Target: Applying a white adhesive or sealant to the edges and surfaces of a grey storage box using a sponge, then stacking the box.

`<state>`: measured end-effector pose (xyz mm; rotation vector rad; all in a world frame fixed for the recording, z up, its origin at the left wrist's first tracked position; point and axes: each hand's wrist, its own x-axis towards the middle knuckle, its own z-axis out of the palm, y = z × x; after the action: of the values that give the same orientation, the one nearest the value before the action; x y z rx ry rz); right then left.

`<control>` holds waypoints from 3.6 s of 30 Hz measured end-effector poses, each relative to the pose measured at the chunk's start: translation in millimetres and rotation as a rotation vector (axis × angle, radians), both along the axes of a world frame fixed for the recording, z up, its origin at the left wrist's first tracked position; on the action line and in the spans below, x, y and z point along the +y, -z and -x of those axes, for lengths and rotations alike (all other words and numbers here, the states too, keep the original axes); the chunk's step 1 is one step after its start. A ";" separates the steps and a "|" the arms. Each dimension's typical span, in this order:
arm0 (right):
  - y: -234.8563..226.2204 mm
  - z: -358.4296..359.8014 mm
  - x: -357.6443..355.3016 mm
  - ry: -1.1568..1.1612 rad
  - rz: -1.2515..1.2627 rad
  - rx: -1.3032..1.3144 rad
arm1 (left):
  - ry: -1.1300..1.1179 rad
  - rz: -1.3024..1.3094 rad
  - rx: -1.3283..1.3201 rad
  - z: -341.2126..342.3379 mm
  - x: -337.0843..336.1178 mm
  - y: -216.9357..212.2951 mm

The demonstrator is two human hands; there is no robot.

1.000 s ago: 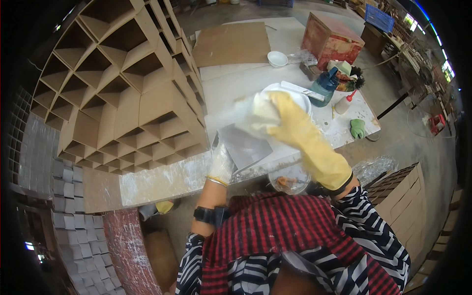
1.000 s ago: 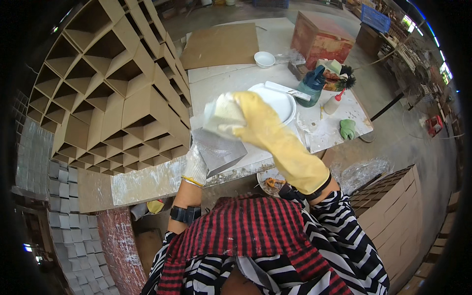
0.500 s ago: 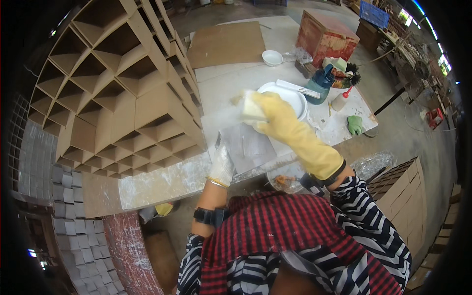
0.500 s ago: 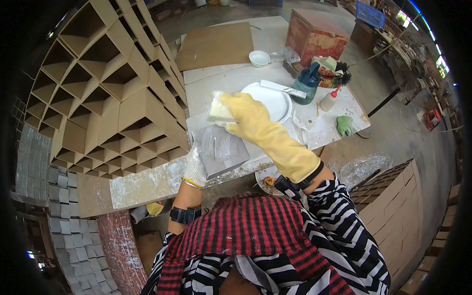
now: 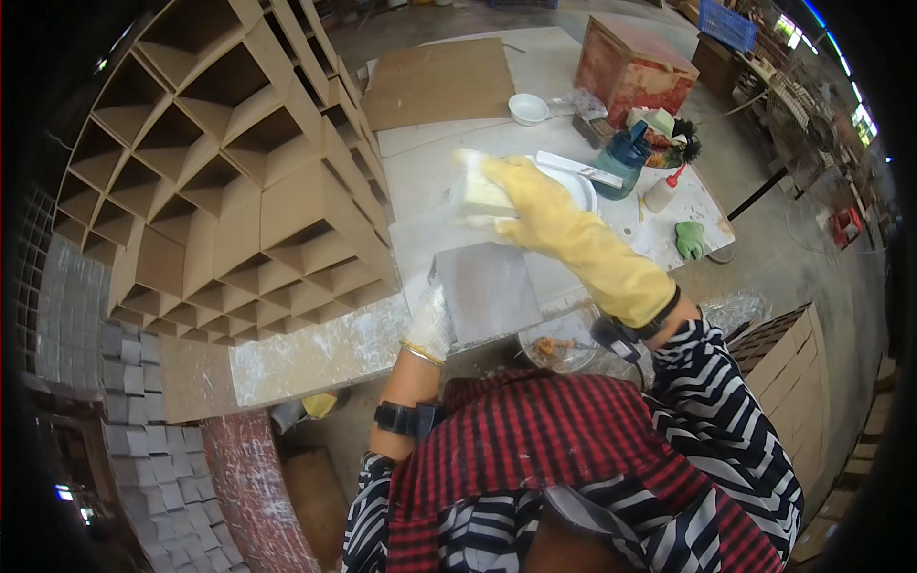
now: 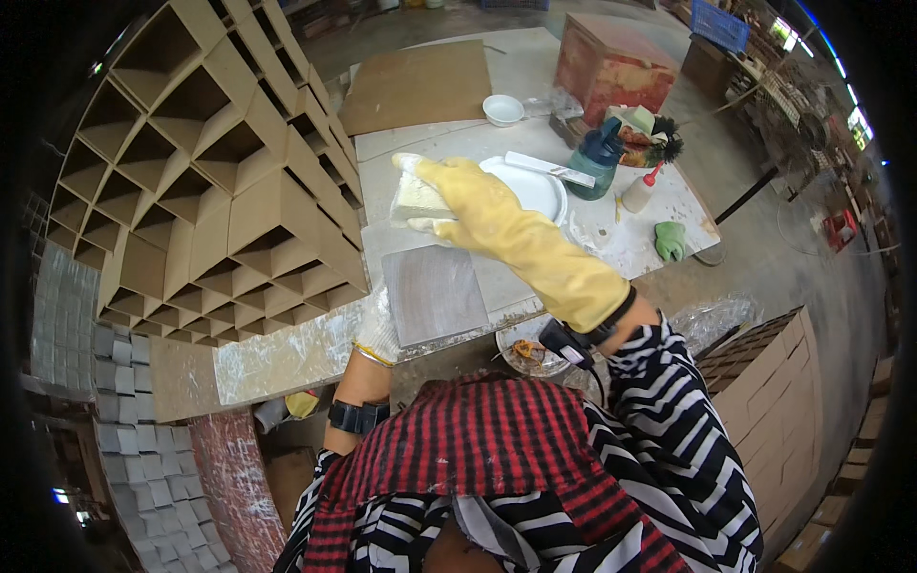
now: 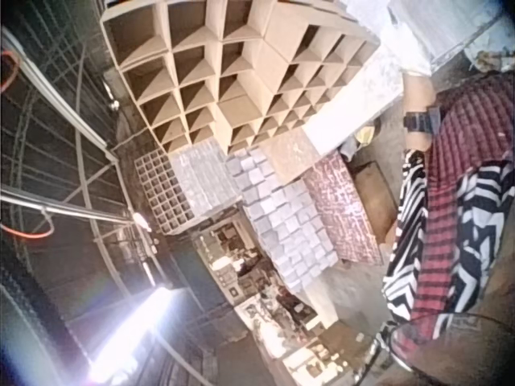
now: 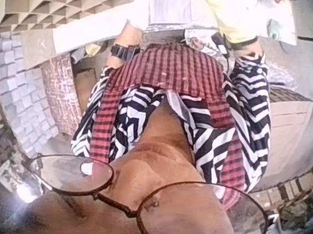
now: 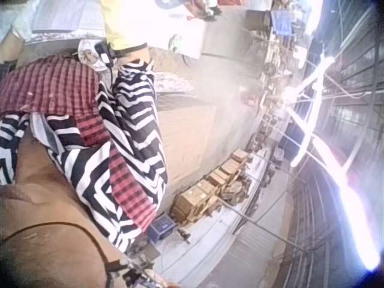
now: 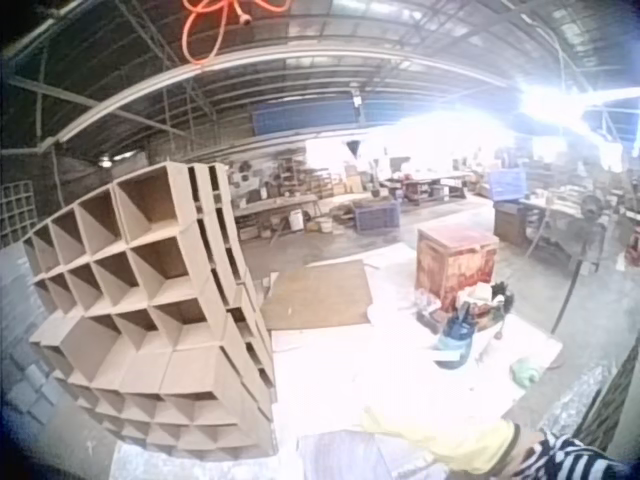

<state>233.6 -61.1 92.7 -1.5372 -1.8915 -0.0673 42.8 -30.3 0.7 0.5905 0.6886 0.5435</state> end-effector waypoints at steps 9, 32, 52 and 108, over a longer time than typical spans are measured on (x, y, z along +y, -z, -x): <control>-12.0 43.5 -19.9 -0.437 0.370 -0.348 | -0.082 -0.063 0.032 0.7 8.7 27.7; -9.4 16.4 -45.6 -0.408 0.156 -0.170 | 0.218 -0.063 -0.361 13.1 29.1 75.6; 12.0 -23.1 -13.8 -0.307 0.625 0.928 | -0.208 0.211 -0.404 6.5 10.0 40.7; -13.7 19.5 -29.7 -0.489 0.115 -0.182 | 0.137 0.091 -0.398 6.7 11.7 33.7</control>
<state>214.1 -90.8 106.4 -1.1283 -2.4030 0.1265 36.1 -18.6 -33.0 0.4231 0.2918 0.4807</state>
